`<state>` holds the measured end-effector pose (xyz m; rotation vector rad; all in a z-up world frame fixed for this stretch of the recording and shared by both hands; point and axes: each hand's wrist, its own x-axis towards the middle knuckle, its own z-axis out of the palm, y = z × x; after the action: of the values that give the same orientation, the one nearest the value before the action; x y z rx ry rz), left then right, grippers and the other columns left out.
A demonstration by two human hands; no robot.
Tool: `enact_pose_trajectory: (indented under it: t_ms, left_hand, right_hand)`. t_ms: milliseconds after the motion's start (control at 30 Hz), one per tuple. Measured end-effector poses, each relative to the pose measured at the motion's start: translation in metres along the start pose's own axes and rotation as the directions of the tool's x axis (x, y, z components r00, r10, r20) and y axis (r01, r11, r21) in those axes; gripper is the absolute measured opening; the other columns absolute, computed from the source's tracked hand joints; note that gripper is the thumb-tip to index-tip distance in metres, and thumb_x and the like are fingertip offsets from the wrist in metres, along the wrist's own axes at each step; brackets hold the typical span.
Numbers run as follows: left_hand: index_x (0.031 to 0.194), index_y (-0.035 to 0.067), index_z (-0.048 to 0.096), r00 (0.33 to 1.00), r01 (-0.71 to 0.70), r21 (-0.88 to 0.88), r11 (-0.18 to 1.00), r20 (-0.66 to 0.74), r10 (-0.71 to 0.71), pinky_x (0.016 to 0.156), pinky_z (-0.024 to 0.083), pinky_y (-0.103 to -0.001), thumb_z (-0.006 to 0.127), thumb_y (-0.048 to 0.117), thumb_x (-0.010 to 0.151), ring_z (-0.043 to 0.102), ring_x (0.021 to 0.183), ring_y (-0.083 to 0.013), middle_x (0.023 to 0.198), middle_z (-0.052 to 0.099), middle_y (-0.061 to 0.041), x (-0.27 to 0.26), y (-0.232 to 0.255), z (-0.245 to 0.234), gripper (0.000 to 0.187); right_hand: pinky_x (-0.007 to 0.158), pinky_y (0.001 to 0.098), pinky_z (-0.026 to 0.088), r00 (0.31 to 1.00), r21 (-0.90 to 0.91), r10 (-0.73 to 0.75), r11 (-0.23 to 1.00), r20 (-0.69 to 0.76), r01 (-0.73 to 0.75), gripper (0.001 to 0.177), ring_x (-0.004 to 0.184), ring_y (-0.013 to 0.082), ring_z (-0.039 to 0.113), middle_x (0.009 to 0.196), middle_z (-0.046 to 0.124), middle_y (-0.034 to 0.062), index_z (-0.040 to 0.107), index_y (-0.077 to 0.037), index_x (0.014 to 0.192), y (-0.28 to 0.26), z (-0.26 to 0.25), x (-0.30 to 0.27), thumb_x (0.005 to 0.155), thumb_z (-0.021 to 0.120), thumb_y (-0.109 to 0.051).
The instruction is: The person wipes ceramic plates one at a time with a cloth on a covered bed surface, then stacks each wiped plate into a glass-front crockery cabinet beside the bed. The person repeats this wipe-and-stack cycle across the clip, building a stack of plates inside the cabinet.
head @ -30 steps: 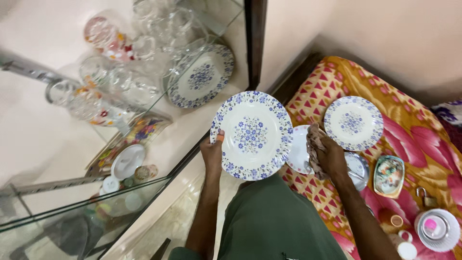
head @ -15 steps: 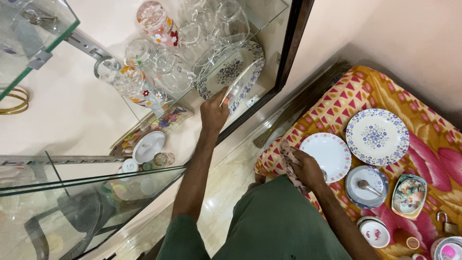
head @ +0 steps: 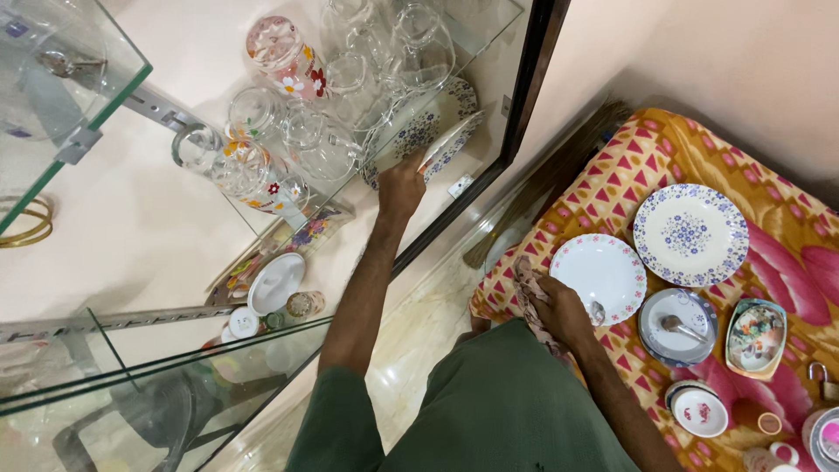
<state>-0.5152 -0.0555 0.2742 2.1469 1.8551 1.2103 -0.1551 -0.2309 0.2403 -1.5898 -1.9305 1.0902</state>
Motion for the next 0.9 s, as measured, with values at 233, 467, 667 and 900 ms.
enact_pose_trajectory:
  t_ms: [233,467,667,900]
  left_hand:
    - [0.140,0.009,0.064,1.000,0.019,0.095,0.995,0.008,-0.020,0.078,0.060,-0.040,0.071,0.004,0.098,0.076,0.096,-0.0310,0.114,0.074,-0.017,0.011,-0.021,0.016,0.042]
    - [0.162,0.014,0.044,0.998,-0.047,0.426,0.904,-0.016,0.060,0.114,0.047,-0.051,0.061,-0.008,0.094,0.046,0.137,-0.0386,0.151,0.050,-0.020,0.022,-0.032,0.018,0.073]
    - [0.156,0.013,0.047,1.000,0.024,0.412,0.911,-0.015,-0.019,0.112,0.040,-0.055,0.056,-0.010,0.090,0.039,0.141,-0.0530,0.150,0.044,-0.028,0.024,-0.048,0.025,0.071]
    - [0.146,0.008,0.057,0.997,-0.029,0.449,0.893,-0.057,0.061,0.120,0.026,-0.067,0.058,-0.007,0.086,0.034,0.146,-0.0519,0.155,0.040,-0.027,0.032,-0.057,0.031,0.062]
  right_hand:
    - [0.082,0.0441,0.056,0.994,0.038,-0.076,0.996,-0.080,0.079,0.037,0.098,0.0374,0.072,0.114,0.071,0.0251,0.066,0.006,0.118,-0.009,0.013,0.000,0.089,0.074,-0.016]
    - [0.078,0.0425,0.056,0.998,0.051,0.066,0.997,0.003,-0.066,0.031,0.090,0.0340,0.073,0.105,0.073,0.0229,0.067,0.001,0.116,-0.016,0.017,0.007,0.090,0.071,-0.016]
    - [0.079,0.0425,0.055,0.992,0.038,0.125,0.991,-0.004,-0.124,0.031,0.089,0.0353,0.071,0.101,0.073,0.0242,0.066,0.003,0.115,-0.013,0.018,0.009,0.091,0.071,-0.016]
    - [0.079,0.0428,0.056,0.988,0.045,0.154,0.987,-0.001,-0.154,0.033,0.088,0.0361,0.073,0.102,0.073,0.0248,0.066,0.003,0.114,-0.014,0.018,0.014,0.091,0.071,-0.020]
